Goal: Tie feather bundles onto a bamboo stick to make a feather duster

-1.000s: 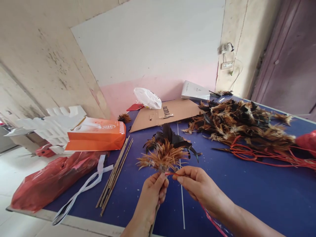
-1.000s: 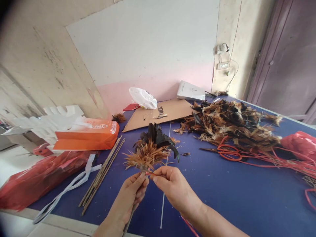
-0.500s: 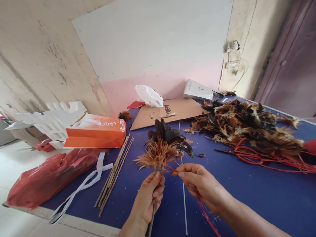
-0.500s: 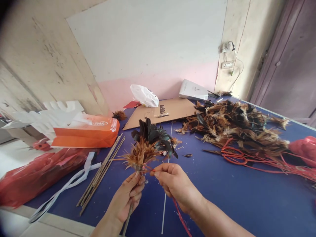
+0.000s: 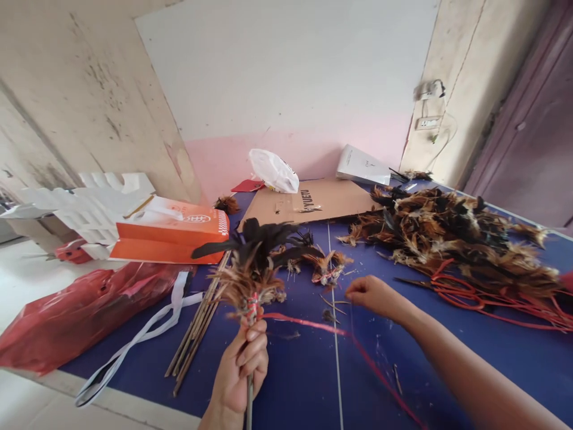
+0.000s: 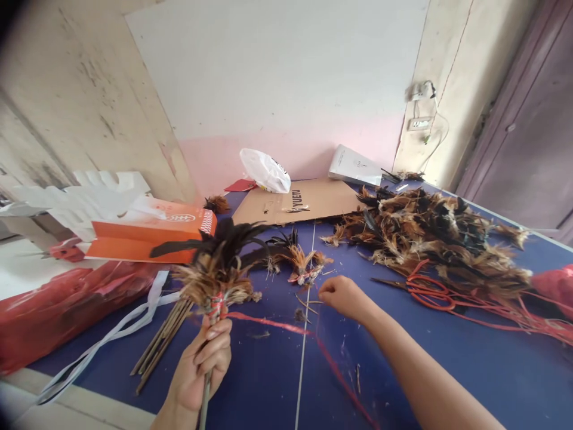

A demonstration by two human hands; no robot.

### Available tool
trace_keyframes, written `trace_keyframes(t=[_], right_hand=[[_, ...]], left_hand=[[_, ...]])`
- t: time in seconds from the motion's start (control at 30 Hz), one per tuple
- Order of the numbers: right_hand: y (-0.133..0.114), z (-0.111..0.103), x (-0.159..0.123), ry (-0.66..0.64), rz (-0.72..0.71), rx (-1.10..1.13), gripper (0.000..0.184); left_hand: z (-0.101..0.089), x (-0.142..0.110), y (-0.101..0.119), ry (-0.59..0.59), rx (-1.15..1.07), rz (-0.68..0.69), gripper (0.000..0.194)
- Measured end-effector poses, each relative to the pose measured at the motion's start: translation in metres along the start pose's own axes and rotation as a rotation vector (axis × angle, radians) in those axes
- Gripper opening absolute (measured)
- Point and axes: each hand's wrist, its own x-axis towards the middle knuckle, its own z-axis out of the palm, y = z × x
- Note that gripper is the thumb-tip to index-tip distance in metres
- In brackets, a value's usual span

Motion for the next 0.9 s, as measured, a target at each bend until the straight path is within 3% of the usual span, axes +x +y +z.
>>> trace_keyframes(t=[0.13,0.3,0.47,0.63,0.73,0.83,0.9], right_hand=[[-0.016,0.000,0.024,0.191,0.036,-0.148,0.024],[-0.032,0.025,0.058,0.250,0.162,-0.180,0.031],[-0.027,0.037,0.075,0.307,0.230,-0.076,0.016],[-0.027,0.020,0.052,0.324,0.183,0.224,0.024],[-0.037,0.004,0.023,0.329,0.148,0.726,0.022],[-0.056,-0.002,-0.010,0.207,0.068,1.235,0.020],[-0.072,0.003,-0.031,0.092,-0.021,1.232,0.017]], left_hand=[[-0.001,-0.003,0.004,-0.065,-0.059,0.023,0.018],[-0.007,0.002,0.005,-0.102,-0.064,-0.039,0.025],[-0.010,0.005,0.005,-0.126,-0.031,-0.064,0.034],[-0.009,0.007,0.003,-0.069,0.028,-0.080,0.034],[-0.006,0.008,0.001,-0.034,0.096,-0.087,0.032],[-0.002,0.011,-0.003,-0.026,0.194,-0.080,0.028],[0.001,0.013,-0.008,-0.026,0.284,-0.073,0.023]])
